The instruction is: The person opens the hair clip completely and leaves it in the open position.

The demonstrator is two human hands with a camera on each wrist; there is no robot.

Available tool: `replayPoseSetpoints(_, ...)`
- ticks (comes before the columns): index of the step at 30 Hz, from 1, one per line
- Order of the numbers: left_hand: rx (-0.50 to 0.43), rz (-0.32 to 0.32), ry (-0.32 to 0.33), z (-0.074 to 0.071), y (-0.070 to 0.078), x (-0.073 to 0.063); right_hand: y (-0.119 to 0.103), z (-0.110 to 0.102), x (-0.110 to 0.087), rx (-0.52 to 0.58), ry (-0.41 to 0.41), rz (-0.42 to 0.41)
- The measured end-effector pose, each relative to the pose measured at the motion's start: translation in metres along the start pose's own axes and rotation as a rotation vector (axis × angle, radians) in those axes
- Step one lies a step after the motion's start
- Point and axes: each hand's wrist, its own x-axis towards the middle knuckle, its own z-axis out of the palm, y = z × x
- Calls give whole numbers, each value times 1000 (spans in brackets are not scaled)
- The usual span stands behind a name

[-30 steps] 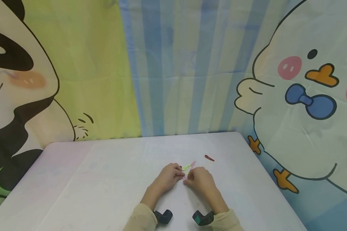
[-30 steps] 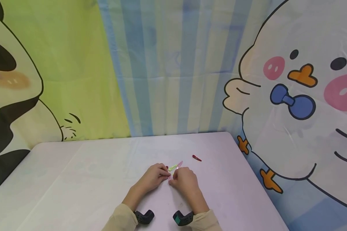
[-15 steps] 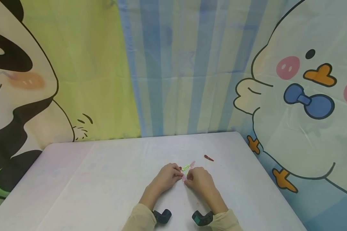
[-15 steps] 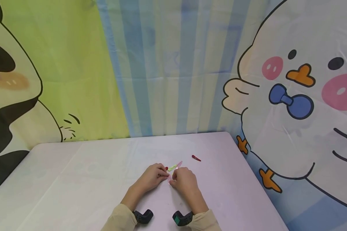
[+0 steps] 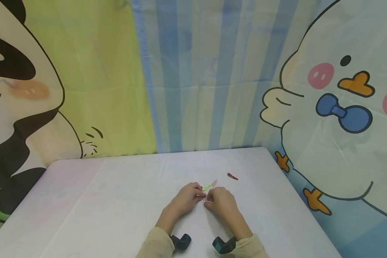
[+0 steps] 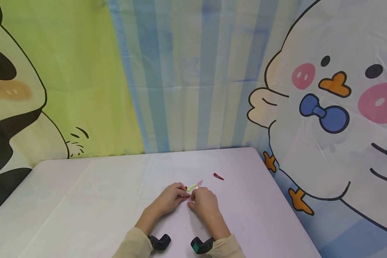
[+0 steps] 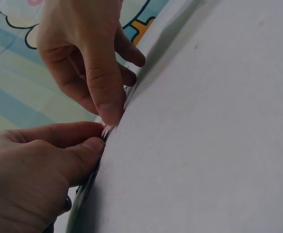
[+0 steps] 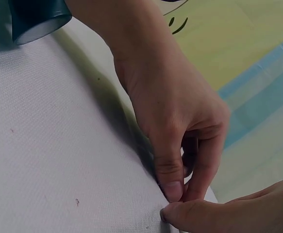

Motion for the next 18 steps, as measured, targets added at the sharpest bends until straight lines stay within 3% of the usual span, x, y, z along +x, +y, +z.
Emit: replayPoseSetpoints(18,-62,-79,-30,-5,-4,1,6,-4,0,3,-3,-19)
